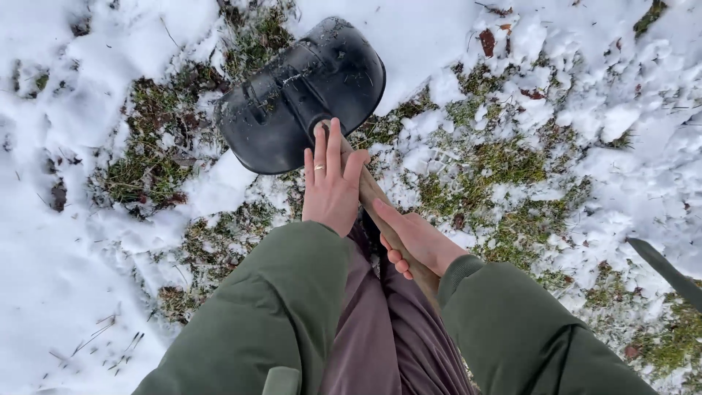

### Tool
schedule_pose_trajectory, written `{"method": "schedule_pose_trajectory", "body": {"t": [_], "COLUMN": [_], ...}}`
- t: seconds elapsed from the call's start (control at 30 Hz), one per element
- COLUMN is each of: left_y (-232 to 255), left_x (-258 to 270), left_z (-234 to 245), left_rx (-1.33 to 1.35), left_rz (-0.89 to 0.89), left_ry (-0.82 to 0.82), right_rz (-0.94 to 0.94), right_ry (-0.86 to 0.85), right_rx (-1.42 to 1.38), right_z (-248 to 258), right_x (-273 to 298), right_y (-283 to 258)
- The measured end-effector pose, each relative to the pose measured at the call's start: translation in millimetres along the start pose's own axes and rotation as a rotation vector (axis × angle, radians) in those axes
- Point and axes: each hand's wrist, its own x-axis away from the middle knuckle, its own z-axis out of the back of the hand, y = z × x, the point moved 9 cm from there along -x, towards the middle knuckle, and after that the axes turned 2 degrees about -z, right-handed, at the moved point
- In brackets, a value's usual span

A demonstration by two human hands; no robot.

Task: The person shovels snow from a patch of mossy grass, using a shovel to lift and toss the snow aside.

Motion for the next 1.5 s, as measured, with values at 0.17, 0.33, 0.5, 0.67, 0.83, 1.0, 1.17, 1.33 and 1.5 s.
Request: {"method": "schedule_pose_trajectory", "body": {"t": [0.17, 0.33, 0.5, 0.67, 0.83, 1.0, 1.17, 1.33, 1.5], "left_y": [0, -38, -33, -24, 34, 53, 94, 92, 53], "left_x": [-72, -159, -181, -155, -60, -31, -55, -149, -175], "left_z": [36, -7, -48, -47, -76, -85, -36, -58, -109], "left_rx": [-0.065, -0.176, -0.086, -0.063, 0.021, -0.05, -0.263, -0.273, -0.318], "left_rz": [-0.158, -0.199, -0.208, -0.157, 0.037, -0.08, -0.423, -0.427, -0.35], "left_ry": [0.289, 0.038, -0.186, -0.2, -0.492, -0.479, 0.001, -0.021, -0.266], "right_rz": [0.093, 0.116, 0.058, 0.067, -0.116, -0.165, 0.178, 0.276, 0.237], "right_ry": [0.026, 0.063, 0.012, -0.056, -0.071, -0.089, 0.027, -0.026, -0.005], "right_rx": [-0.026, -0.105, -0.282, -0.228, -0.388, -0.505, -0.502, -0.535, -0.511], "right_z": [15, 34, 48, 47, 29, 15, 48, 92, 100], "right_x": [3, -31, -50, -58, -36, -7, -10, -46, -87], "right_y": [-84, -126, -102, -74, 40, 66, 33, -28, -18]}}
